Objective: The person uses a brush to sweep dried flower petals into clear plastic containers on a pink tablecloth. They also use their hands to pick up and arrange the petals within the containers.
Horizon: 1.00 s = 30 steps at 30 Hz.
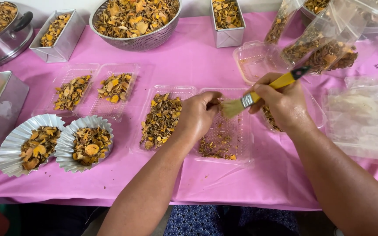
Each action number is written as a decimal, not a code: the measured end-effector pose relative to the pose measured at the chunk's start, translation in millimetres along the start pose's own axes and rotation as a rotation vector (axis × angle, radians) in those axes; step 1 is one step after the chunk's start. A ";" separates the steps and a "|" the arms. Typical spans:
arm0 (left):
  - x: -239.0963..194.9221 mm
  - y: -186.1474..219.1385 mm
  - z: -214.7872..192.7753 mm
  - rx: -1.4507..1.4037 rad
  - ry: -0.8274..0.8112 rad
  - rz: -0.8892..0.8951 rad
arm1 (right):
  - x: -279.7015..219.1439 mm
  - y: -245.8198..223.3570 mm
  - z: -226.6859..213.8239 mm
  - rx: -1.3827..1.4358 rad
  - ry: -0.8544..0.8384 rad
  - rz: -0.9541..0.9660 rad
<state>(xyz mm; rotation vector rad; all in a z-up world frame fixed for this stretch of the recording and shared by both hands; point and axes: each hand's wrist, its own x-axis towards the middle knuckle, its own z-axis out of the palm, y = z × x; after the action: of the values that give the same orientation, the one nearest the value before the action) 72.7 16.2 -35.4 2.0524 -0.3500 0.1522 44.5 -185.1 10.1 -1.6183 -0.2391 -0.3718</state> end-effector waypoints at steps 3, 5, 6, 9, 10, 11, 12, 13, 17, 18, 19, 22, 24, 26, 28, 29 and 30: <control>-4.2 2.4 -6.5 0.024 -0.002 0.035 | 4.4 19.9 -5.5 0.054 -0.009 0.003; -8.5 5.8 -8.2 -0.007 -0.026 0.047 | 7.4 19.6 -13.1 0.080 0.028 -0.015; -10.0 8.1 -8.4 -0.041 -0.047 0.063 | 9.2 19.1 -17.8 0.102 0.065 -0.038; -11.6 11.2 -9.7 -0.054 -0.099 0.076 | 11.4 13.8 -14.4 0.209 0.083 -0.041; -16.1 16.0 -13.2 -0.056 -0.104 0.073 | 5.3 12.6 -8.8 0.207 0.087 -0.036; -15.8 22.4 -17.5 -0.049 -0.111 0.086 | 3.8 9.7 -3.8 0.188 0.039 -0.015; -15.7 28.9 -22.1 -0.041 -0.118 0.099 | 2.2 6.7 1.3 0.168 -0.010 0.007; -15.7 30.8 -22.8 -0.043 -0.118 0.100 | 2.6 5.5 -2.1 0.166 -0.008 0.006; -16.8 41.7 -27.3 -0.087 -0.113 0.042 | 9.2 15.8 -14.9 0.096 0.002 -0.023; -17.6 46.1 -28.2 -0.124 -0.100 0.002 | 11.2 21.6 -18.8 0.111 0.028 -0.074; -16.9 44.4 -28.8 -0.123 -0.102 0.001 | 8.5 15.7 -13.5 0.112 0.030 -0.072; -12.8 36.8 -28.3 -0.276 -0.072 -0.081 | 2.1 4.5 -2.8 0.130 -0.032 -0.153; -6.8 26.1 -26.7 -0.420 -0.027 -0.174 | 2.2 7.1 0.3 0.089 -0.047 -0.138; -5.8 19.5 -22.3 -0.510 0.005 -0.179 | 1.5 5.2 -8.6 0.037 -0.060 -0.124; -0.7 17.2 -21.6 -0.597 0.034 -0.169 | 6.3 5.0 -13.3 -0.014 -0.068 -0.124; -2.4 16.4 -21.1 -0.643 0.057 -0.170 | 5.5 7.5 -13.7 0.029 -0.049 -0.139; -4.2 15.4 -20.4 -0.690 0.080 -0.171 | 4.7 10.2 -14.1 0.072 -0.031 -0.154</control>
<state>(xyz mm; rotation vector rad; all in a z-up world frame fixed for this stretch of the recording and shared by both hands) 64.8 27.8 -13.6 1.3798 -0.1439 0.0031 51.3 -200.3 3.2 -1.5395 -0.3978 -0.4507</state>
